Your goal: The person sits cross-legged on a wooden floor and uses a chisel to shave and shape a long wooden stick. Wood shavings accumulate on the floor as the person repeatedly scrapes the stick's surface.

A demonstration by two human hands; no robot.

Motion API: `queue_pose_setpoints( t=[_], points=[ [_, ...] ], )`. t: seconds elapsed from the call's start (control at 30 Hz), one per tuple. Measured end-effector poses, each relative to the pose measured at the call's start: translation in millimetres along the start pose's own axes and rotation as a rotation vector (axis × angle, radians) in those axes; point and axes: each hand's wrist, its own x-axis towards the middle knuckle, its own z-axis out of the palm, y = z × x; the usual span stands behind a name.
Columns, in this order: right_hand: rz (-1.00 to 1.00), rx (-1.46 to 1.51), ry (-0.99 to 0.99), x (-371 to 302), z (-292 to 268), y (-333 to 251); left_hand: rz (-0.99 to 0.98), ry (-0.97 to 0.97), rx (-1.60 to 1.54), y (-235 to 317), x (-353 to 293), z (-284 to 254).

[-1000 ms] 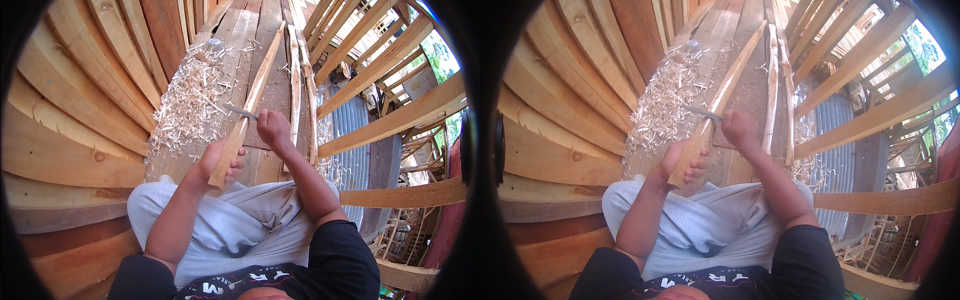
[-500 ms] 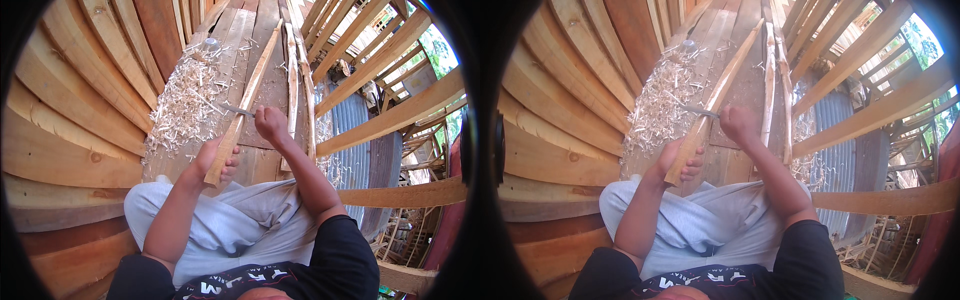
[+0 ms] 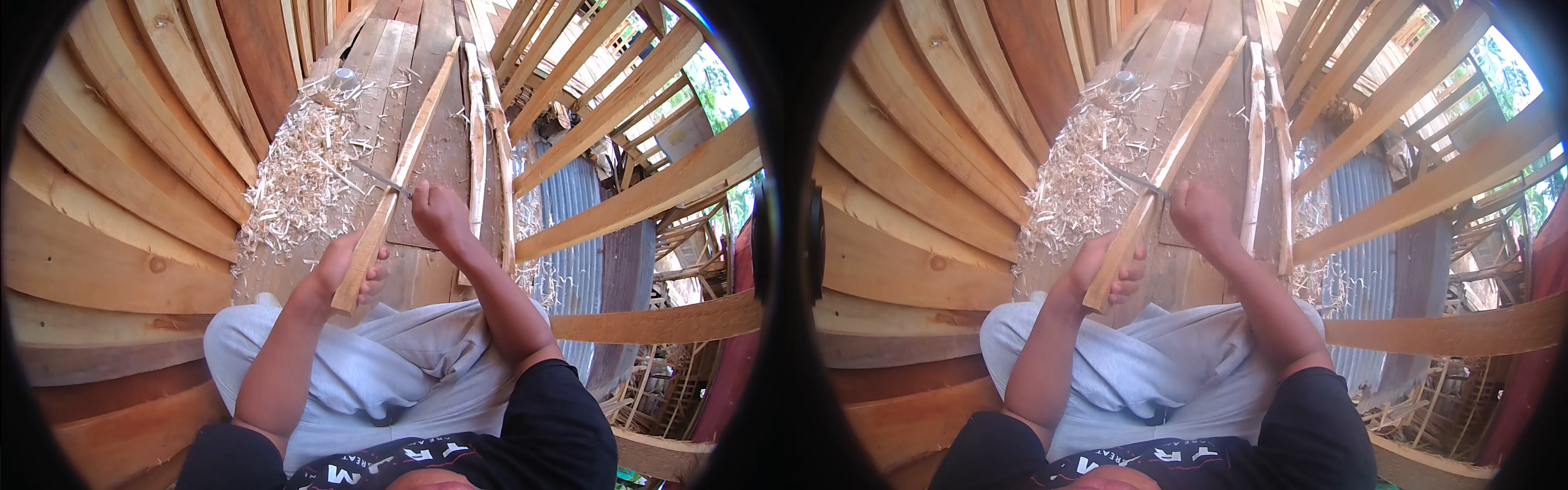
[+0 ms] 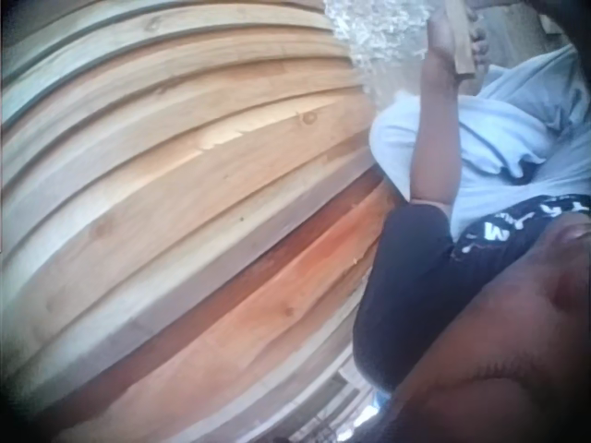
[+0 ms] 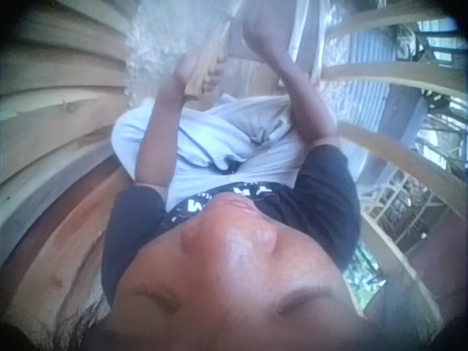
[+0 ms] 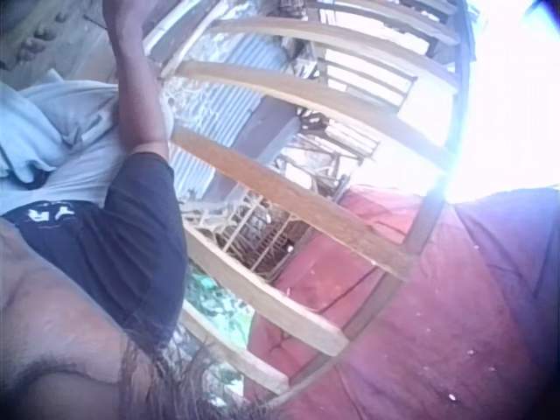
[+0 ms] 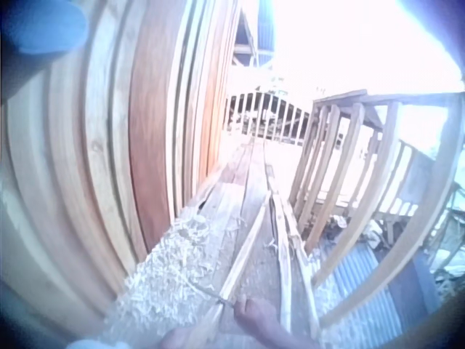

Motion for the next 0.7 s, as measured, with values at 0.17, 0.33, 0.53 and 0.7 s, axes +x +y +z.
queue_pose_setpoints(
  t=[0.17,0.33,0.53,0.7],
  points=[
    [-0.056,-0.047,-0.02,-6,-4,1,-0.01,0.104,0.044,-5,2,3],
    [0.037,-0.002,0.076,29,14,36,-0.015,0.11,0.083,-8,5,2],
    [-0.025,-0.022,-0.082,5,2,6,-0.003,0.107,0.107,-4,-1,2],
    [-0.065,-0.015,0.029,19,8,17,0.018,0.145,0.152,-6,7,0]
  ],
)
